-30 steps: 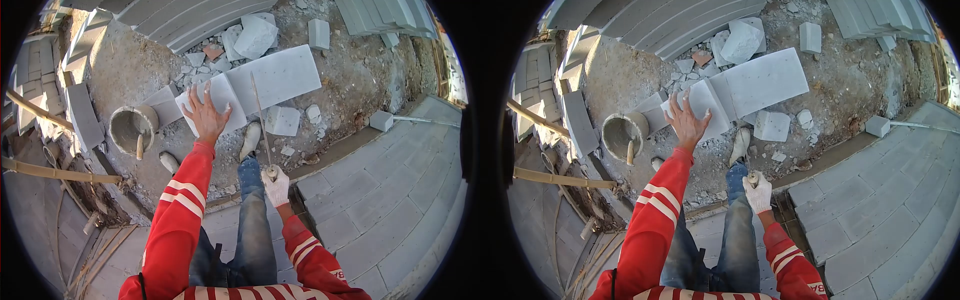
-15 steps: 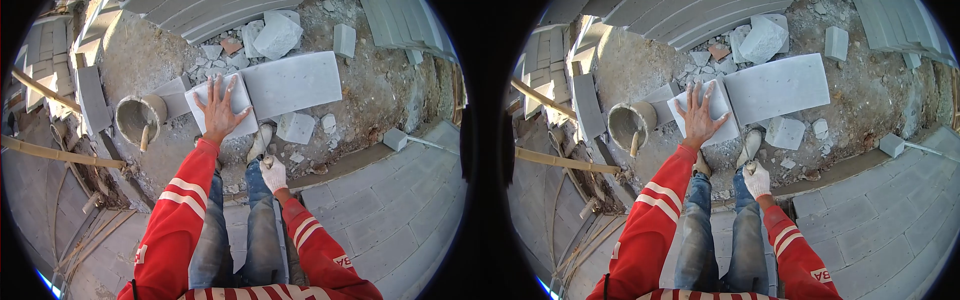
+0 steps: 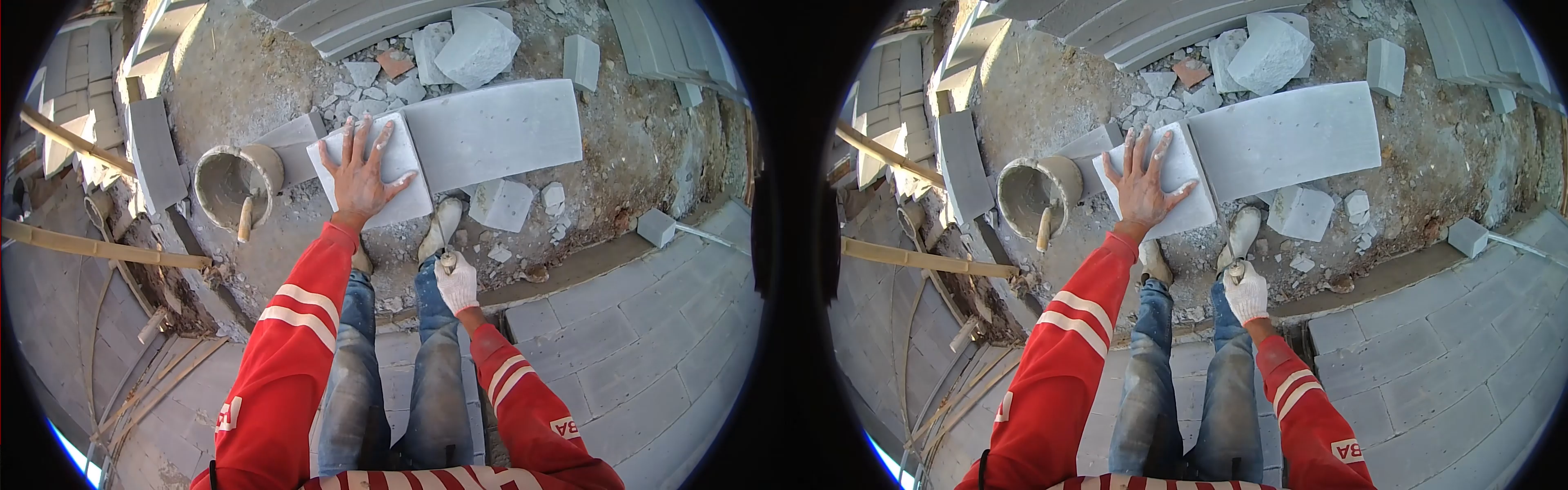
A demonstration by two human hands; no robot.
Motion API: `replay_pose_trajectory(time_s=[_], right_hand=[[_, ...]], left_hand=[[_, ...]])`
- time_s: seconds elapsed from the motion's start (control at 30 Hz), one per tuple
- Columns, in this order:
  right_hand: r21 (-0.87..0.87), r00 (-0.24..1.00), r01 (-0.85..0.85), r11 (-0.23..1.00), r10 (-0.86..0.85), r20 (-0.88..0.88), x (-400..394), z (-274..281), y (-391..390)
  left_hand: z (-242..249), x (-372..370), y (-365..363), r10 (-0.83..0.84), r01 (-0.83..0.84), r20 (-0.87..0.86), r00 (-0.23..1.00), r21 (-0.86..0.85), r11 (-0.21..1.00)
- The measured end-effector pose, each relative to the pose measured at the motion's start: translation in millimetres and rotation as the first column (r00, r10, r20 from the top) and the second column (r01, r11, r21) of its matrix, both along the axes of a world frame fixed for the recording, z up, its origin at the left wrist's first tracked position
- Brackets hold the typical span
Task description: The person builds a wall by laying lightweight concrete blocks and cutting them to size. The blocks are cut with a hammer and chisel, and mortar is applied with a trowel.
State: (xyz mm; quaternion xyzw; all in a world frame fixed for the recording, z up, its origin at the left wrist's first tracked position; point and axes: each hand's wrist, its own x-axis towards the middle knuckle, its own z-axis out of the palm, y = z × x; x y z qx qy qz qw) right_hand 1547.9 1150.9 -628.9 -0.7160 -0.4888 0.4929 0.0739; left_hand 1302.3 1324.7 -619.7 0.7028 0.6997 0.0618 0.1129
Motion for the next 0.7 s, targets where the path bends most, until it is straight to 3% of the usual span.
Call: replay_pose_trajectory(time_s=[0.1, 0.17, 0.2, 0.23, 0.27, 0.3, 0.37, 0.43, 0.5, 0.57, 0.6, 0.63, 0.7], right_hand=[[-0.028, 0.997, 0.062, 0.998, -0.064, -0.041, 0, 6, -1], [0.033, 0.995, 0.078, 0.996, -0.076, -0.064, 5, 14, 1], [-0.019, 0.995, 0.081, 0.997, -0.082, -0.048, 10, 21, 8], [-0.071, 0.996, 0.080, 0.994, -0.083, -0.033, 14, 24, 15], [0.029, 0.993, 0.103, 0.994, -0.101, -0.054, 18, 20, 17], [0.010, 0.999, 0.038, 0.999, -0.038, 0.010, 20, 28, 30], [-0.047, 0.999, 0.054, 0.997, -0.054, -0.001, 23, 33, 44], [0.019, 0.998, -0.051, 0.999, 0.050, 0.034, 44, 4, 32], [0.069, 0.985, -0.162, 0.984, 0.157, 0.074, 52, -3, 27], [-0.179, 1.000, 0.019, 0.984, -0.021, -0.007, 48, 0, 29], [-0.271, 0.977, 0.164, 0.949, -0.193, -0.085, 40, 7, 30], [-0.276, 0.983, 0.138, 0.951, -0.165, -0.079, 32, 12, 31], [-0.287, 0.960, 0.224, 0.931, -0.262, -0.102, 17, 25, 32]], left_hand=[[8, -8, -10, 0.010, -0.011, 0.053, 0.999, 0.019, 1.000], [15, -22, -24, 0.336, -0.408, 0.350, 0.874, 0.153, 0.900], [22, -30, -33, 0.497, -0.585, 0.421, 0.759, 0.107, 0.804], [9, -40, -47, 0.512, -0.602, 0.415, 0.752, 0.117, 0.790], [-20, -50, -69, 0.657, -0.730, 0.632, 0.411, -0.204, 0.653], [-37, -57, -88, 0.724, -0.689, 0.690, -0.014, -0.532, 0.493], [-39, -44, -100, 0.667, -0.521, 0.743, 0.058, -0.547, 0.655], [-29, -29, -92, 0.716, -0.423, 0.696, 0.047, -0.635, 0.646], [-27, -24, -89, 0.699, -0.447, 0.715, 0.025, -0.617, 0.648], [-27, -25, -88, 0.682, -0.478, 0.732, 0.010, -0.595, 0.646], [-26, -24, -88, 0.668, -0.510, 0.731, 0.137, -0.526, 0.680], [-25, -24, -87, 0.647, -0.526, 0.715, 0.264, -0.456, 0.718], [-26, -23, -87, 0.668, -0.518, 0.712, 0.217, -0.496, 0.696]])
